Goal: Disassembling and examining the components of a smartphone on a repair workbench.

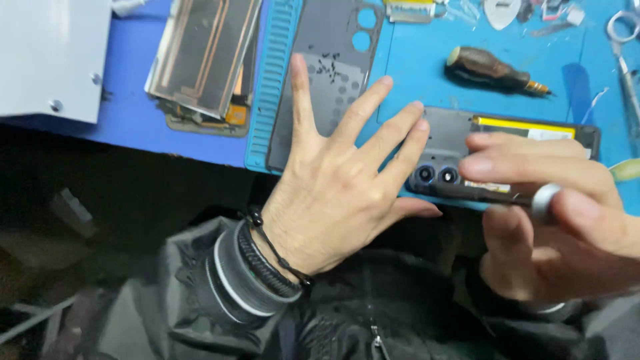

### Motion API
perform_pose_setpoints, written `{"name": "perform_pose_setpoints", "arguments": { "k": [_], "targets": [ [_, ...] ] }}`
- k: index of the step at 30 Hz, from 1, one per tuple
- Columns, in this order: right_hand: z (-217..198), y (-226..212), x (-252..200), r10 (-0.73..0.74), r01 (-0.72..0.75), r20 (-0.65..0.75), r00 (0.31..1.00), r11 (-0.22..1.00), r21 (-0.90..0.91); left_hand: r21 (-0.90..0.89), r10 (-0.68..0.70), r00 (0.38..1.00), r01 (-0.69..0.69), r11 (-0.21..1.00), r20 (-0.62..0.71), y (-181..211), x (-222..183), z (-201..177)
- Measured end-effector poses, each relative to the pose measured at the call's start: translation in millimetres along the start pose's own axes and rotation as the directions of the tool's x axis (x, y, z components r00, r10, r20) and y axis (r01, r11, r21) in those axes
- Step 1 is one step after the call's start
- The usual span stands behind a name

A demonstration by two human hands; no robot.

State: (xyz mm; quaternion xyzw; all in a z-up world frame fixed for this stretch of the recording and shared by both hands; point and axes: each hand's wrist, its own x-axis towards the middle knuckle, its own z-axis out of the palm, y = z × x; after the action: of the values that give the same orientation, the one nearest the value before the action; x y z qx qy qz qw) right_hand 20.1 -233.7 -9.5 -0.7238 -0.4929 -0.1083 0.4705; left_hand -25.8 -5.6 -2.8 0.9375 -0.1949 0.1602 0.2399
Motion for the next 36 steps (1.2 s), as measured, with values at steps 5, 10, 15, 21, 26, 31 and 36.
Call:
{"name": "perform_pose_setpoints", "arguments": {
  "k": [5, 10, 15, 21, 26, 31, 36],
  "targets": [
    [12.2, 0.5, 2.6, 0.088, -0.087, -0.245, 0.965, 0.996, 0.014, 0.065, 0.026, 0.997, -0.022, 0.998, -0.068, 2.3, 15.5, -2.8],
    [20.8, 14.7, 15.9, -0.011, 0.021, -0.256, 0.967, 0.999, 0.035, -0.008, 0.046, 0.998, -0.046, 0.999, 0.052, -3.0, 19.9, 4.0],
    [23.4, 14.4, 20.0, 0.034, -0.032, -0.275, 0.961, 0.999, 0.012, 0.054, 0.071, 0.997, -0.071, 0.996, 0.003, -9.5, 24.9, 11.8],
    [22.9, -2.7, 38.2, 0.111, -0.124, -0.303, 0.947, 0.992, -0.024, 0.047, 0.071, 0.997, -0.072, 0.996, 0.024, -11.8, 28.1, 8.6],
    [15.8, 3.4, 38.7, 0.075, -0.094, -0.266, 0.961, 0.994, -0.061, -0.296, 0.102, 0.993, -0.116, 0.948, -0.063, -1.1, 26.2, -9.7],
    [12.1, -8.4, 60.5, 0.18, -0.172, -0.285, 0.942, 0.984, 0.054, -0.739, -0.165, 0.985, 0.077, 0.669, -0.047, 9.0, 25.5, -5.1],
    [14.9, -11.9, 48.9, 0.238, -0.237, -0.27, 0.933, 0.971, 0.037, -0.671, -0.26, 0.956, 0.104, 0.734, -0.136, 8.4, 36.3, -9.9]
  ]
}}
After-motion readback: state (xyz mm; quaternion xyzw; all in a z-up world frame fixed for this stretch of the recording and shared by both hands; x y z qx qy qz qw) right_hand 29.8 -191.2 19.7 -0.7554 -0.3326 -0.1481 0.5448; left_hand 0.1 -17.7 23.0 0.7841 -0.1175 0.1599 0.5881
